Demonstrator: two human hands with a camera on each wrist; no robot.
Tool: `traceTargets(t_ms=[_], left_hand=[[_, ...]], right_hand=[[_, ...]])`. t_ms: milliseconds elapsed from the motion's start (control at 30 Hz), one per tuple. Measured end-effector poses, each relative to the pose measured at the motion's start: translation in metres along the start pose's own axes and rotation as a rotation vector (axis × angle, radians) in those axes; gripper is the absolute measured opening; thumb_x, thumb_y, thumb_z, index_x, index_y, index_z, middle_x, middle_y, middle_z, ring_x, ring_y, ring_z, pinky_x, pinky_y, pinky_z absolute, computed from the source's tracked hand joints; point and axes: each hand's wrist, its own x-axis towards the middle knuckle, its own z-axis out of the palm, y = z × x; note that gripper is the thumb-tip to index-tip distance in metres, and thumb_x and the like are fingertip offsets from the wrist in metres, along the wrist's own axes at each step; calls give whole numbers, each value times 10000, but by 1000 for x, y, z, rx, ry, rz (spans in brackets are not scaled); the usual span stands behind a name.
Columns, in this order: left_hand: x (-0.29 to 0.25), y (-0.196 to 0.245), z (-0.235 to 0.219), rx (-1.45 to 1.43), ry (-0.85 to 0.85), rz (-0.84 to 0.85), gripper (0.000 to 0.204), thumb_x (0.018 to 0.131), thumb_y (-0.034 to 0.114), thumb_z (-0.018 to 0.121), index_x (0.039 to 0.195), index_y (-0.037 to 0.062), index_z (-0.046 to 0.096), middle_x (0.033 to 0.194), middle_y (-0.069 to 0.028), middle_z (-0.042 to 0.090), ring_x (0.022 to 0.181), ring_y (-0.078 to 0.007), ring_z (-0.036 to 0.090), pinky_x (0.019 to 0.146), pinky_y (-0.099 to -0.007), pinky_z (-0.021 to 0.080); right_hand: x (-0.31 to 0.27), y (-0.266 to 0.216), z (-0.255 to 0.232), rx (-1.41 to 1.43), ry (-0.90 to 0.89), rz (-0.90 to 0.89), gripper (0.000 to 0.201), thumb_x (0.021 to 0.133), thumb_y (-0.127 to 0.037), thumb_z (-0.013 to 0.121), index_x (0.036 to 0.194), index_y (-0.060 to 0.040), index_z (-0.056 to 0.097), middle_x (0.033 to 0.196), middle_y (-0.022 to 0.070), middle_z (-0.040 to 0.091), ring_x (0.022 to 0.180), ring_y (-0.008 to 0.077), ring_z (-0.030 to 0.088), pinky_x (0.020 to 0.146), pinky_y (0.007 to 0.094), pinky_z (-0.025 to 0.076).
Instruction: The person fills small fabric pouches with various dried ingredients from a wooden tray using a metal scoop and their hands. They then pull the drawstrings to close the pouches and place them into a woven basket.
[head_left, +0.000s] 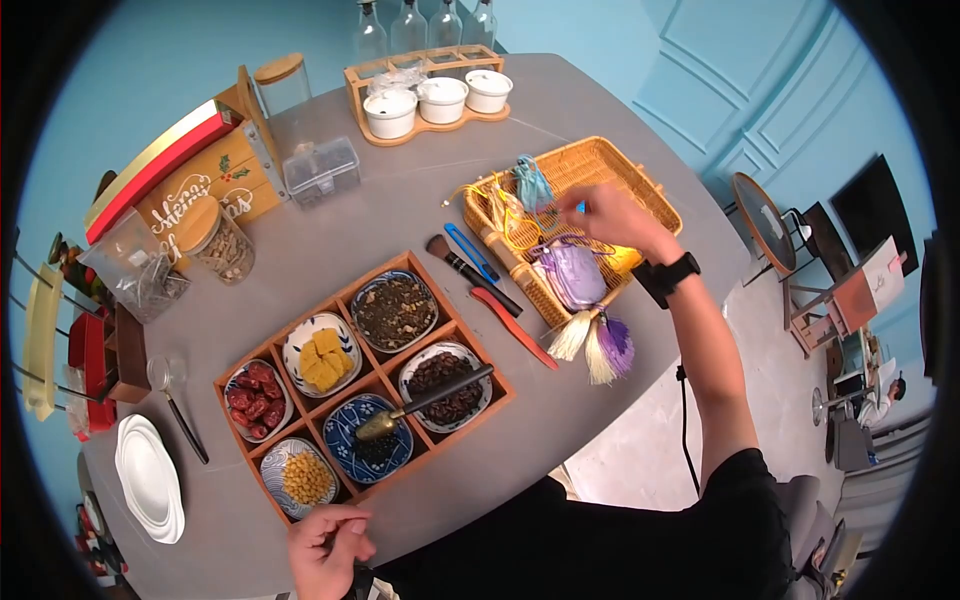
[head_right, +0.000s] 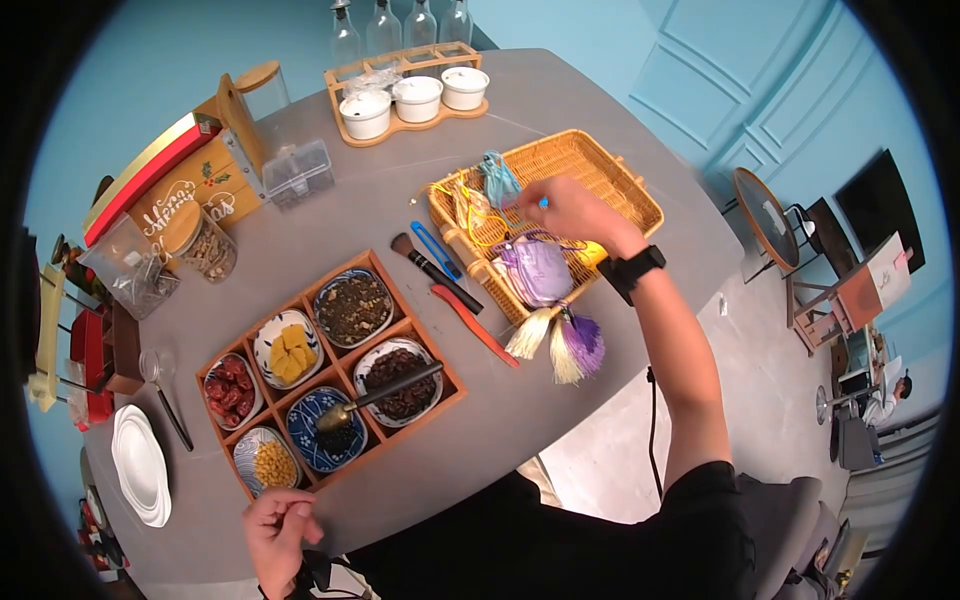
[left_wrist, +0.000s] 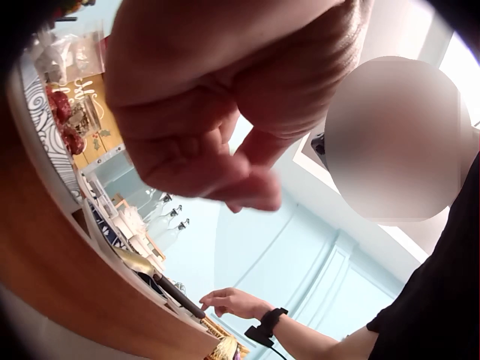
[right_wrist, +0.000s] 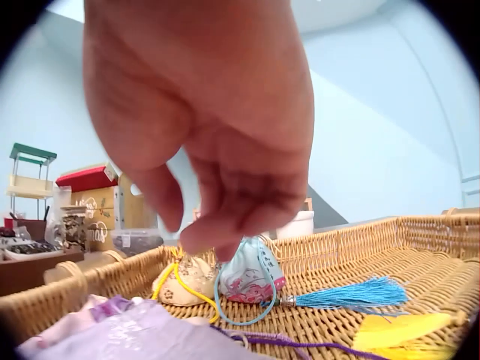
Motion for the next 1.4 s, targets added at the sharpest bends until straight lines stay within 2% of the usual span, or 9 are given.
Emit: traceTargets(t_ms=[133,467,500,533,633,733,1000,1267,1400], left_hand=[[1,0,5,-7,43,46,121,948,55,576,888,-30,637,541,30,496,412,-11,363,408,-194,241],[-8,4,15,-42,-49,1,105,931,22,561,905,-24,652,578,32,495,462,-21,398,448,-194,275],[-9,4,11,45,-144,1,110,932,41,592,989,-24,660,675,-14,591,576,-53,505,543,-211,375],[-10,4,9,131,-238,1,170,934,61,623,1074,-24,668,772,-60,687,689,-85,612,637,-229,474],[-7,12,26,37,-244,-9,61,894,25,681,934,-9,714,629,-14,625,569,-47,535,545,-210,423],[2,21,43,47,-377,184,152,898,87,706,1037,24,700,746,-7,655,627,-61,554,585,-214,444],[30,22,83,-38,-597,453,921,744,374,856,1450,43,365,1398,-133,462,1235,-269,509,1028,-385,428],[35,3,68,-171,-862,100,856,773,267,821,1455,23,365,1357,-151,502,1252,-258,517,1065,-372,395],[35,5,61,48,-816,250,777,762,231,817,1400,19,427,1294,-154,527,1202,-292,547,1016,-380,429]], right_hand=[[-33,21,21,35,-82,-76,320,832,-205,713,1057,21,692,1008,142,715,985,254,656,866,347,501],[-87,-14,-27,8,129,99,209,815,-140,716,975,-12,673,758,55,597,687,141,538,614,310,434],[-98,-28,-39,-17,112,177,175,837,-121,696,973,-17,656,746,32,558,665,115,485,590,283,410],[-109,-26,-46,-15,170,117,162,834,-92,688,971,-12,651,767,36,558,668,113,480,594,272,405],[-141,-55,-61,-86,272,-106,150,816,-15,669,955,6,617,854,45,559,687,111,480,614,252,402],[-168,-90,-57,27,239,-232,151,797,-21,692,920,18,615,917,49,617,630,107,476,595,244,406],[-185,-162,24,24,-22,-790,140,756,-32,743,835,-11,630,818,99,633,556,219,579,494,313,464],[-177,-180,80,233,-8,-1044,189,750,-26,754,906,13,655,892,102,596,630,187,592,516,303,449],[-181,-177,86,232,-109,-1039,218,726,-54,737,919,-3,649,890,72,588,616,174,579,519,293,433]])
